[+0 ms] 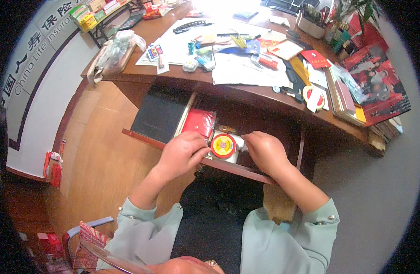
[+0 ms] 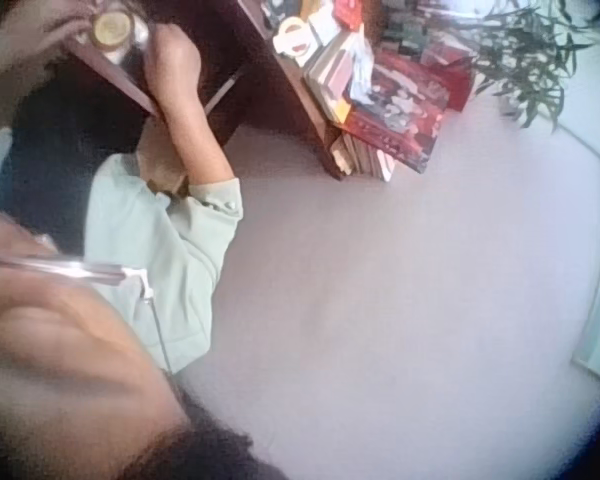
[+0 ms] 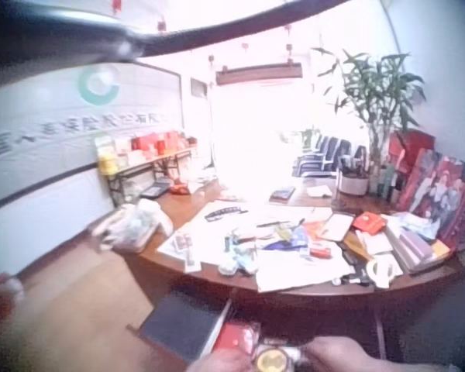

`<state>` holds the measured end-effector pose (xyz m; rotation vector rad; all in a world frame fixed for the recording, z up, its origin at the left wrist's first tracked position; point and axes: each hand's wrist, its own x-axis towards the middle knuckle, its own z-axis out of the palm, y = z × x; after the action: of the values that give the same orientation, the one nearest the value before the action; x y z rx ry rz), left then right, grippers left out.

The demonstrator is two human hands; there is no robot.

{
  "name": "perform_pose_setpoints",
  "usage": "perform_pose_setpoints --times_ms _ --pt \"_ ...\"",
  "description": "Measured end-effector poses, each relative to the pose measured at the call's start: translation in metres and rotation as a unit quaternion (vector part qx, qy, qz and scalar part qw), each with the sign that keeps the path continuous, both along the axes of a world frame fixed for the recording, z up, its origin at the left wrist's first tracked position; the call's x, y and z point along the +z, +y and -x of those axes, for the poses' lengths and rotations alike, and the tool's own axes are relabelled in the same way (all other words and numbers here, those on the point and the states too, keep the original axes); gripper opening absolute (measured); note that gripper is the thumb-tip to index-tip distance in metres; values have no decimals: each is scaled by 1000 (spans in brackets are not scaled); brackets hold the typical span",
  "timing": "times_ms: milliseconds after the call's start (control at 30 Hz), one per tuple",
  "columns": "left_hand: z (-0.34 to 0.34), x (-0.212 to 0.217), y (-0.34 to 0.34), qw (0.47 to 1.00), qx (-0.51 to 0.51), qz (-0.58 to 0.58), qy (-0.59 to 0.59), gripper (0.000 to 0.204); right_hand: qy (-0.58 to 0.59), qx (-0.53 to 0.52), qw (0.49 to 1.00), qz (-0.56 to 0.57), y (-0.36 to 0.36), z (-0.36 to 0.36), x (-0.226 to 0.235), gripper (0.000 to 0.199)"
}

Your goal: The person clears a cluttered desk by picking up various small items and placing them into an open drawer. They handle a red packet, a blue card, a white box, a pink case, a round tin, a small white bottle, a smartphone, and several papers, moving them from the desk surface into the drawer one by one.

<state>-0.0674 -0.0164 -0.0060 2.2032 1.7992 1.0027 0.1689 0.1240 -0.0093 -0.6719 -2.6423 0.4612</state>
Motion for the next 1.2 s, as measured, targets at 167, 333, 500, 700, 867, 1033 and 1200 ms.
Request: perform_pose_setpoints --times_ms 167,333,500,700,867,1033,1200 --pt "14 11 4 996 -15 -6 -87 12 39 41 994 -89 -8 5 11 17" --pt "48 39 25 984 52 -140 -101 11 55 91 985 -135 -9 9 14 19" --pt "106 48 61 948 214 -236 -15 17 43 134 976 -166 -10 8 12 24" --pt "152 57 104 915 369 -162 32 34 39 155 976 -146 -9 8 12 25" --pt "133 58 116 908 385 -141 84 31 36 158 977 -140 -9 7 10 24" --pt "134 44 107 889 396 -212 88 22 32 157 978 -135 -10 6 13 24" --pt "118 52 69 921 324 -198 -82 20 28 153 978 -142 -10 4 16 25"
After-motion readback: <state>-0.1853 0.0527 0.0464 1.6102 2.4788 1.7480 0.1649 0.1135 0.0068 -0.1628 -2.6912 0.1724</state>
